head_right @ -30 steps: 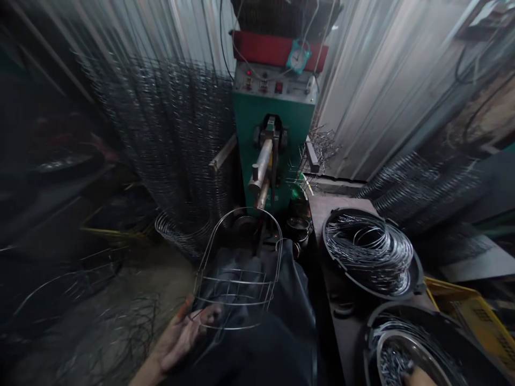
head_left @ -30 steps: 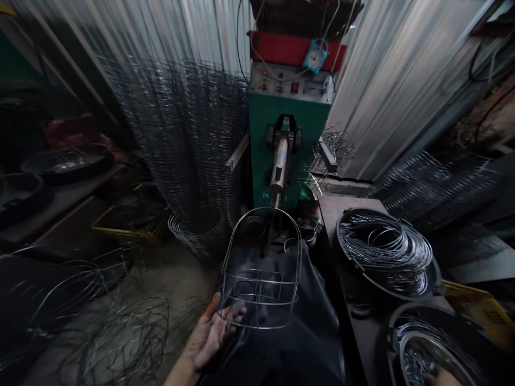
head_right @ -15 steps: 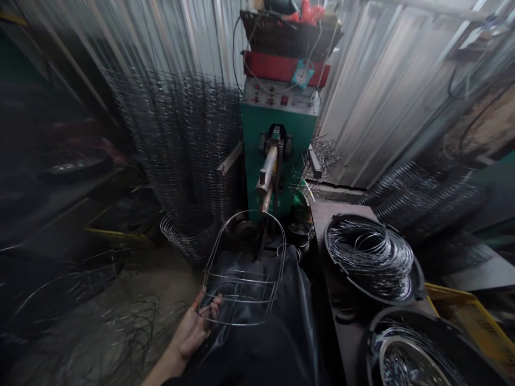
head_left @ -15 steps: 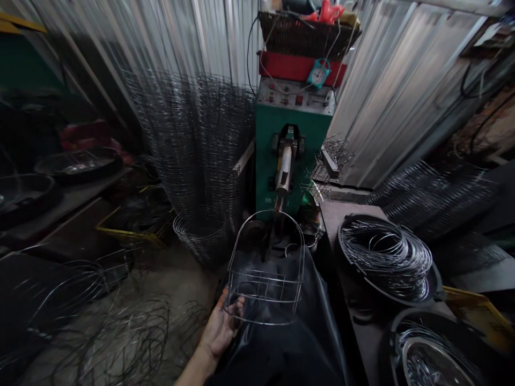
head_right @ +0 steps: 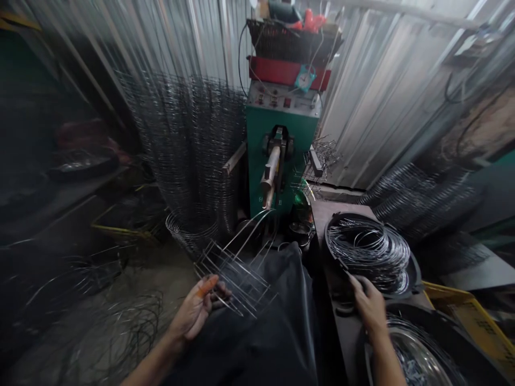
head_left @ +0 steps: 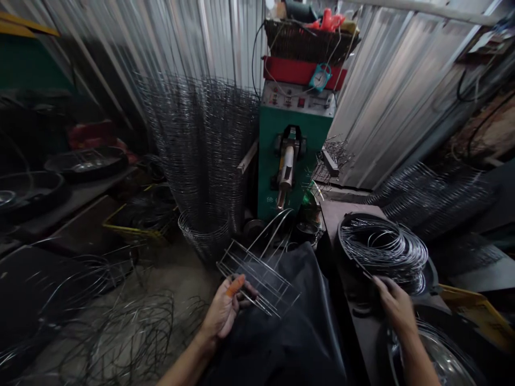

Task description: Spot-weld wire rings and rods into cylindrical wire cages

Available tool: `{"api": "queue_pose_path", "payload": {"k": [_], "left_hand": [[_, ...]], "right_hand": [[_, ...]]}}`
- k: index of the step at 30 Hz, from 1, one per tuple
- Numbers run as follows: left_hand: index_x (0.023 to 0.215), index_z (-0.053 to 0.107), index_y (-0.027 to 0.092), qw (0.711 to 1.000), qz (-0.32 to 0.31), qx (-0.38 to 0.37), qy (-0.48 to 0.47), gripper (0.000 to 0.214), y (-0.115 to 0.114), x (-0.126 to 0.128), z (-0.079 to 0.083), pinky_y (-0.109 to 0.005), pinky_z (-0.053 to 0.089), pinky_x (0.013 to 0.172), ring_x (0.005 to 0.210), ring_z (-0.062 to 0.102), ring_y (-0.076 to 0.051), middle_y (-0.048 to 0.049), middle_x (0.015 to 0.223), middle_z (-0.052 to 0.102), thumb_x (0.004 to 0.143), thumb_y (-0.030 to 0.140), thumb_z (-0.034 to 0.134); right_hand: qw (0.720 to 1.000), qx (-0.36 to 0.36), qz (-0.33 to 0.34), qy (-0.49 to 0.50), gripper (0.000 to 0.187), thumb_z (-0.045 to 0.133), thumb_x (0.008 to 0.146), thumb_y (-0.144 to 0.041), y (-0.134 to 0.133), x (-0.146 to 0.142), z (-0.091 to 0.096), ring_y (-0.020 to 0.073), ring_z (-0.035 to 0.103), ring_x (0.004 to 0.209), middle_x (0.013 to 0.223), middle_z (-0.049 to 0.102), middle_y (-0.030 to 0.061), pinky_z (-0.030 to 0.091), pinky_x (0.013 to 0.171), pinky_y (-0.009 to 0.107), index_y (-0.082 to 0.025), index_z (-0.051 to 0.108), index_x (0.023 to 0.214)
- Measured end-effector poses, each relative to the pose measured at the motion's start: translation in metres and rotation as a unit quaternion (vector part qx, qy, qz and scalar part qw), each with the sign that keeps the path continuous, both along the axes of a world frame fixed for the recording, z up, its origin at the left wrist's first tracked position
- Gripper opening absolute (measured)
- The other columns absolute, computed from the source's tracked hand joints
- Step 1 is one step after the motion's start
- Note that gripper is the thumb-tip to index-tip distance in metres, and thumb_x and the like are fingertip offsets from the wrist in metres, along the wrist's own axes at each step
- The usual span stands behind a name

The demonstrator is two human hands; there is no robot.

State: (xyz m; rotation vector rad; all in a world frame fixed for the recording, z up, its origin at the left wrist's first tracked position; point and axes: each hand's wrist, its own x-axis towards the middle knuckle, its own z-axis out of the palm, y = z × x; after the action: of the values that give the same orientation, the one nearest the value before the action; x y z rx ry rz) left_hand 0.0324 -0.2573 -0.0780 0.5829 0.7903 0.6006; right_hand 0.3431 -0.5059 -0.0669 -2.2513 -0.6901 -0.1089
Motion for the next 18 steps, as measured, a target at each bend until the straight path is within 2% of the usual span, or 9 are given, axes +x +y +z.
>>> {"api": "queue_pose_path", "payload": {"k": [2, 4, 7, 11, 18], "left_hand": [[0.082, 0.045, 0.018, 0.998, -0.024, 0.055, -0.01, 0.031, 0.004, 0.013, 0.004, -0.03, 0.053, 0.057, 0.06, 0.063, -0.016, 0.0015, 0.066, 0.061, 0.067, 0.03, 0.069], [0.084, 0.042, 0.019, 0.996, -0.031, 0.084, -0.008, 0.036, 0.008, 0.024, 0.005, -0.032, 0.053, 0.059, 0.06, 0.062, -0.016, 0.0025, 0.065, 0.06, 0.066, 0.033, 0.07], [0.086, 0.04, 0.02, 0.995, -0.022, 0.101, 0.002, 0.04, 0.011, 0.033, 0.003, -0.032, 0.051, 0.059, 0.061, 0.063, -0.017, 0.003, 0.065, 0.06, 0.065, 0.036, 0.071], [0.089, 0.039, 0.021, 0.994, -0.013, 0.106, 0.02, 0.041, 0.014, 0.036, -0.007, -0.032, 0.051, 0.06, 0.061, 0.062, -0.017, 0.0029, 0.066, 0.059, 0.067, 0.037, 0.069], [0.09, 0.039, 0.021, 0.992, -0.021, 0.119, 0.046, 0.038, 0.02, 0.043, -0.021, -0.032, 0.05, 0.061, 0.064, 0.061, -0.015, 0.0034, 0.068, 0.059, 0.07, 0.039, 0.066]], "right_hand": [[0.992, 0.057, 0.087, 0.076, 0.036, 0.051, 0.071, -0.051, 0.071, -0.018, 0.018, 0.0197, 0.058, 0.065, 0.068, 0.065, 0.0057, 0.045, 0.06, 0.028, -0.018, 0.064, 0.071], [0.974, 0.11, 0.151, 0.132, 0.034, 0.055, 0.07, -0.05, 0.131, -0.033, 0.026, 0.0181, 0.055, 0.064, 0.066, 0.063, 0.0042, 0.043, 0.059, 0.027, -0.017, 0.063, 0.068], [0.935, 0.168, 0.204, 0.236, 0.033, 0.059, 0.068, -0.05, 0.191, -0.045, 0.022, 0.0137, 0.049, 0.053, 0.055, 0.055, -0.0001, 0.038, 0.052, 0.025, -0.017, 0.06, 0.065], [0.89, 0.216, 0.223, 0.333, 0.033, 0.064, 0.065, -0.049, 0.225, -0.048, 0.009, 0.0111, 0.047, 0.048, 0.053, 0.052, -0.0023, 0.037, 0.048, 0.024, -0.017, 0.057, 0.063], [0.843, 0.256, 0.232, 0.412, 0.031, 0.066, 0.066, -0.046, 0.235, -0.049, -0.004, 0.01, 0.05, 0.046, 0.053, 0.054, -0.003, 0.036, 0.045, 0.022, -0.017, 0.056, 0.065]]}}
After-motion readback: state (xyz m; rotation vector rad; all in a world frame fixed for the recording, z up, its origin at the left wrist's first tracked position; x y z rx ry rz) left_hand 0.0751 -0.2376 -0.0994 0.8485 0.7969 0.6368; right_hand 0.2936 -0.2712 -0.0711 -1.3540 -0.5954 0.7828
